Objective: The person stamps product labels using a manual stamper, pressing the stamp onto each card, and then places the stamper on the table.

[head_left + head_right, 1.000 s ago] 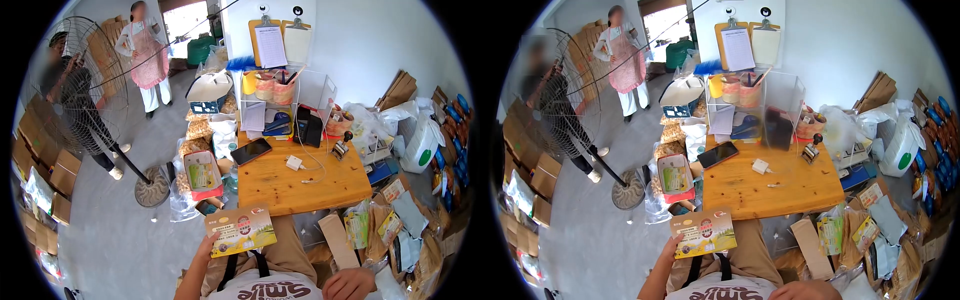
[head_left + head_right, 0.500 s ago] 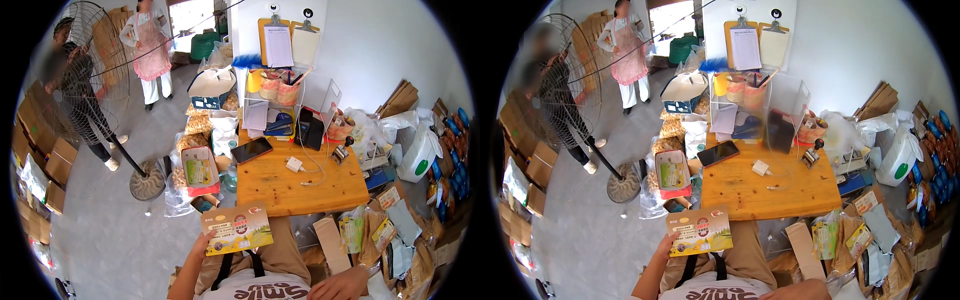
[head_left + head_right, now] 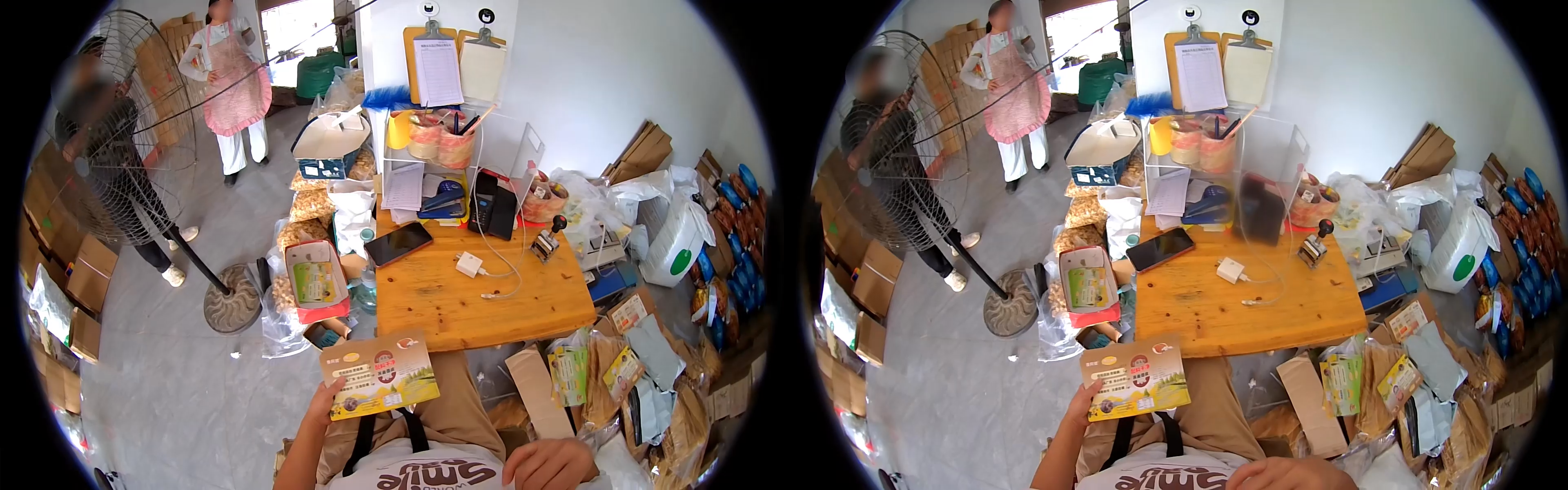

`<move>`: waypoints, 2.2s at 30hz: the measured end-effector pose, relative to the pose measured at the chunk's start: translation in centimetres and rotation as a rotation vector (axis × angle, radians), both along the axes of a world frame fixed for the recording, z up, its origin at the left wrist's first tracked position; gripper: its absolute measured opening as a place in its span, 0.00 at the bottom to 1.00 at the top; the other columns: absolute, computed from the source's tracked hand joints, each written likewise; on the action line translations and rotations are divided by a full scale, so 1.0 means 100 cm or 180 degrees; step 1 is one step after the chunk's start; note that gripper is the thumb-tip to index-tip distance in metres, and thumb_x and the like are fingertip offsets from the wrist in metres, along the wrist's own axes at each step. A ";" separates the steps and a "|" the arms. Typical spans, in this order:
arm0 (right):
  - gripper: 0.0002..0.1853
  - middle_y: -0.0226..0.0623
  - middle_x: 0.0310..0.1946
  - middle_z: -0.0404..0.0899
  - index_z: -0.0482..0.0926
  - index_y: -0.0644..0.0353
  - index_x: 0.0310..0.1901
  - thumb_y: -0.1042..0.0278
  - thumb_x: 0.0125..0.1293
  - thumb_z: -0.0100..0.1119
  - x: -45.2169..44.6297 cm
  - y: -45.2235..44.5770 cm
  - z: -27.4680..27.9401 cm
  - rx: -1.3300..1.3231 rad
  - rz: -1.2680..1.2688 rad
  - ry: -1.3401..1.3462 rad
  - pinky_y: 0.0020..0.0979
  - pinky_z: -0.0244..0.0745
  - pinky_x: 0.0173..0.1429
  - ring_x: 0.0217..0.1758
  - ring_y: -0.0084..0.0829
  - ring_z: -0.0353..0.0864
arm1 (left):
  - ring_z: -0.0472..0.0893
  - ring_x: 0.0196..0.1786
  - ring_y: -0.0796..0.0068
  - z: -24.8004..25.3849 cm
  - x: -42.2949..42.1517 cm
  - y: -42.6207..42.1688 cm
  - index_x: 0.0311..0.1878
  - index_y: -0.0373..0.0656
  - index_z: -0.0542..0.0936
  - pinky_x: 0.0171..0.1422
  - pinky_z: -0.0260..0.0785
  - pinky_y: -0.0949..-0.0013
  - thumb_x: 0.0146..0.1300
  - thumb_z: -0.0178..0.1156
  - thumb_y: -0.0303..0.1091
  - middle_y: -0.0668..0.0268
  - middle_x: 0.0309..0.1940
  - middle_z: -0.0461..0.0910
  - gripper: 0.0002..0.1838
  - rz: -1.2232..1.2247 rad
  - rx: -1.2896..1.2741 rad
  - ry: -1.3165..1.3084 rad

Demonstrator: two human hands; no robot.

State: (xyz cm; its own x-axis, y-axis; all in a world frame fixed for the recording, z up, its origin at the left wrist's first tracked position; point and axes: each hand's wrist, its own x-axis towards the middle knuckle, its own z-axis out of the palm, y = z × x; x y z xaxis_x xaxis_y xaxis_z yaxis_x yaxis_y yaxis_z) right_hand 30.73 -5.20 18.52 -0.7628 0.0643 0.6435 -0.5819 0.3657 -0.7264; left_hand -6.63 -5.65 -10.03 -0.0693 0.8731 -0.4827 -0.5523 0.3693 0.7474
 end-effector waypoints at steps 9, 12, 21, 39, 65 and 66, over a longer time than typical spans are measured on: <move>0.09 0.27 0.32 0.81 0.82 0.55 0.31 0.59 0.62 0.66 0.010 0.014 -0.010 -0.0172 0.0372 0.0202 0.38 0.71 0.48 0.30 0.29 0.77 | 0.83 0.46 0.66 0.010 0.003 0.000 0.59 0.35 0.69 0.49 0.78 0.64 0.67 0.57 0.36 0.55 0.49 0.80 0.22 0.0040 -0.0075 0.0149; 0.08 0.28 0.33 0.81 0.82 0.55 0.32 0.60 0.63 0.65 0.008 0.013 -0.004 0.0000 0.0818 -0.0139 0.38 0.71 0.48 0.30 0.30 0.77 | 0.83 0.46 0.66 0.009 0.002 -0.001 0.59 0.35 0.69 0.49 0.78 0.64 0.67 0.58 0.37 0.56 0.49 0.80 0.22 -0.0023 -0.0002 0.0081; 0.11 0.31 0.30 0.81 0.82 0.57 0.30 0.59 0.64 0.64 -0.001 -0.003 0.004 0.0352 -0.0241 -0.0028 0.39 0.72 0.49 0.31 0.30 0.78 | 0.83 0.46 0.66 0.007 0.001 0.000 0.60 0.35 0.69 0.50 0.78 0.63 0.67 0.58 0.36 0.56 0.49 0.80 0.22 0.0001 0.0027 0.0090; 0.03 0.36 0.30 0.81 0.82 0.65 0.33 0.76 0.57 0.64 -0.012 0.031 -0.126 -0.1471 -0.2804 -0.1481 0.27 0.72 0.43 0.35 0.27 0.79 | 0.83 0.44 0.67 0.023 0.016 -0.008 0.55 0.34 0.71 0.47 0.79 0.63 0.66 0.59 0.34 0.56 0.47 0.81 0.19 0.0419 -0.0031 -0.0017; 0.37 0.54 0.71 0.53 0.60 0.67 0.67 0.53 0.61 0.57 -0.040 0.203 -0.172 0.2417 -0.1913 -0.3360 0.49 0.43 0.76 0.75 0.53 0.48 | 0.82 0.47 0.70 -0.004 -0.021 0.024 0.59 0.35 0.71 0.52 0.77 0.66 0.66 0.60 0.40 0.58 0.50 0.80 0.23 -0.0151 -0.0984 -0.0476; 0.38 0.55 0.71 0.54 0.61 0.67 0.67 0.52 0.61 0.57 -0.039 0.204 -0.172 0.2402 -0.1872 -0.3410 0.50 0.43 0.76 0.75 0.53 0.48 | 0.82 0.48 0.70 -0.003 -0.024 0.027 0.59 0.35 0.71 0.52 0.77 0.66 0.66 0.60 0.40 0.58 0.50 0.80 0.24 -0.0284 -0.1065 -0.0497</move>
